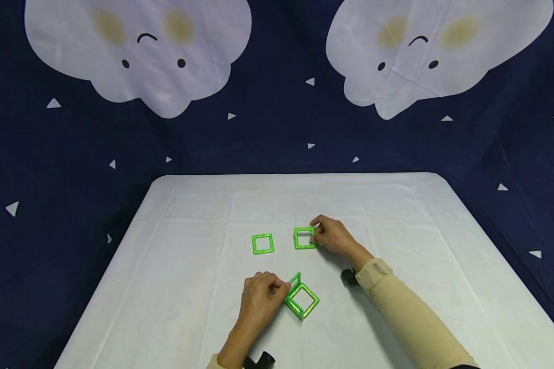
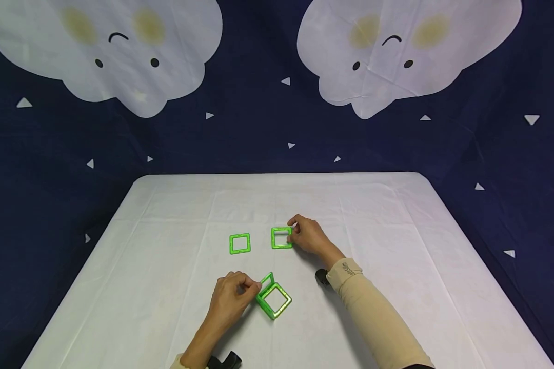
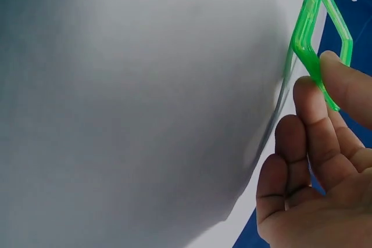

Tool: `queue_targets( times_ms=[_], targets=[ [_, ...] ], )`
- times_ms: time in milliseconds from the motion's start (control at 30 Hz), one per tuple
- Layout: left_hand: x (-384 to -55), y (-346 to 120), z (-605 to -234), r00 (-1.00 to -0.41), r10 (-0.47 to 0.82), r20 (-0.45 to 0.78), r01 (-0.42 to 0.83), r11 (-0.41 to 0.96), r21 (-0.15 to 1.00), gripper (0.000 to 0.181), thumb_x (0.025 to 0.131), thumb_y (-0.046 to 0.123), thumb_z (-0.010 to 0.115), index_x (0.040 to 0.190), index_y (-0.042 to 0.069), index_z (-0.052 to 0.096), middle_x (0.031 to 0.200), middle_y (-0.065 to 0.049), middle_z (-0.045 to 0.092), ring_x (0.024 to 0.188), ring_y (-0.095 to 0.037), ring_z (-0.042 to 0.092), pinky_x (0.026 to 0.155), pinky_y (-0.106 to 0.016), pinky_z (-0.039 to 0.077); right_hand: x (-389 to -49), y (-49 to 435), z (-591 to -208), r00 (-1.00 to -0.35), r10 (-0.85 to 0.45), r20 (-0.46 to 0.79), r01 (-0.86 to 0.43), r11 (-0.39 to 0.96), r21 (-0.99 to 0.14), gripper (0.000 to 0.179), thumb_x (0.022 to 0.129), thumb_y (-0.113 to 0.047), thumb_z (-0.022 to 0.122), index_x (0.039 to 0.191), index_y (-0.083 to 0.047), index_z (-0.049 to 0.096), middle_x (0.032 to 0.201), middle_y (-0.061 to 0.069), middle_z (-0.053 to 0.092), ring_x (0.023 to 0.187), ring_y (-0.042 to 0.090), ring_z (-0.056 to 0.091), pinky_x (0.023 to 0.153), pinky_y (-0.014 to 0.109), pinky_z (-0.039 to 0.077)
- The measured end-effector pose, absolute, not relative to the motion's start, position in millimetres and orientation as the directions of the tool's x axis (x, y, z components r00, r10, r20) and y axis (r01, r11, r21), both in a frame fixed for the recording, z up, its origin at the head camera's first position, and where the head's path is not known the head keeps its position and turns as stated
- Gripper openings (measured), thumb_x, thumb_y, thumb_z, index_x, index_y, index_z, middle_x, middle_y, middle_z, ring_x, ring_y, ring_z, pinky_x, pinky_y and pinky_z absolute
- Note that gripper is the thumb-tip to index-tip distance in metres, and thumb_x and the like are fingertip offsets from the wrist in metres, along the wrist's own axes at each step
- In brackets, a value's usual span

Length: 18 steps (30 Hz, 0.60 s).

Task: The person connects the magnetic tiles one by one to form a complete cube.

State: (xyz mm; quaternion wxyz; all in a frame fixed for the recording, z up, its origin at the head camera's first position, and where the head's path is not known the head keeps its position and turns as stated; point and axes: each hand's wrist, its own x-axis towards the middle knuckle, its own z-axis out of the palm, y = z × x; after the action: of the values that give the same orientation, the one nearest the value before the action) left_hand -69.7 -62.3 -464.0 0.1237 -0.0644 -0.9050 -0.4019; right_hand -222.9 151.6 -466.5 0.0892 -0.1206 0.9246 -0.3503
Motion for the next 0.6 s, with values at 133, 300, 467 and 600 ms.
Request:
queue_targets(
  times_ms=[133, 300, 467, 600],
  targets=[
    [-70, -62, -465, -0.954, 0.021, 0.298, 0.234, 0.671, 0.703, 0.017, 0.076, 0.024, 0.074, 0.061, 0.024, 0.066, 0.058, 0.015, 0.057, 0.057, 0.002, 0.043, 0.076, -0.03, 0.041, -222, 154, -466, -0.965, -0.251, -0.081, -0.134, 0.73, -0.67, 0.025, 0.082, -0.016, 0.069, 0.105, -0.009, 0.064, 0.083, 0.003, 0.063, 0.068, 0.014, 0.052, 0.06, 0.026, 0.043],
    [-70, -62, -465, -0.953, 0.014, 0.303, 0.234, 0.669, 0.705, 0.017, 0.076, 0.024, 0.075, 0.061, 0.024, 0.066, 0.059, 0.015, 0.059, 0.058, 0.002, 0.044, 0.075, -0.03, 0.041, -219, 158, -462, -0.972, -0.226, -0.068, -0.121, 0.725, -0.678, 0.017, 0.084, -0.018, 0.068, 0.099, -0.01, 0.067, 0.085, 0.004, 0.066, 0.072, 0.014, 0.055, 0.061, 0.025, 0.044],
    [-69, -62, -465, -0.956, -0.005, 0.293, 0.217, 0.66, 0.719, 0.017, 0.076, 0.024, 0.074, 0.061, 0.024, 0.066, 0.062, 0.014, 0.063, 0.06, 0.0, 0.048, 0.077, -0.031, 0.041, -211, 161, -456, -0.979, -0.202, -0.032, -0.124, 0.711, -0.692, 0.016, 0.086, -0.022, 0.068, 0.099, -0.012, 0.068, 0.09, 0.005, 0.07, 0.079, 0.015, 0.061, 0.066, 0.028, 0.047],
    [-68, -63, -465, -0.961, -0.014, 0.277, 0.202, 0.648, 0.735, 0.017, 0.077, 0.024, 0.074, 0.062, 0.024, 0.066, 0.062, 0.014, 0.063, 0.06, 0.001, 0.048, 0.08, -0.034, 0.041, -203, 162, -452, -0.982, -0.187, 0.018, -0.147, 0.706, -0.693, 0.016, 0.086, -0.024, 0.068, 0.099, -0.015, 0.068, 0.091, 0.003, 0.07, 0.084, 0.017, 0.062, 0.072, 0.032, 0.049]
  ],
)
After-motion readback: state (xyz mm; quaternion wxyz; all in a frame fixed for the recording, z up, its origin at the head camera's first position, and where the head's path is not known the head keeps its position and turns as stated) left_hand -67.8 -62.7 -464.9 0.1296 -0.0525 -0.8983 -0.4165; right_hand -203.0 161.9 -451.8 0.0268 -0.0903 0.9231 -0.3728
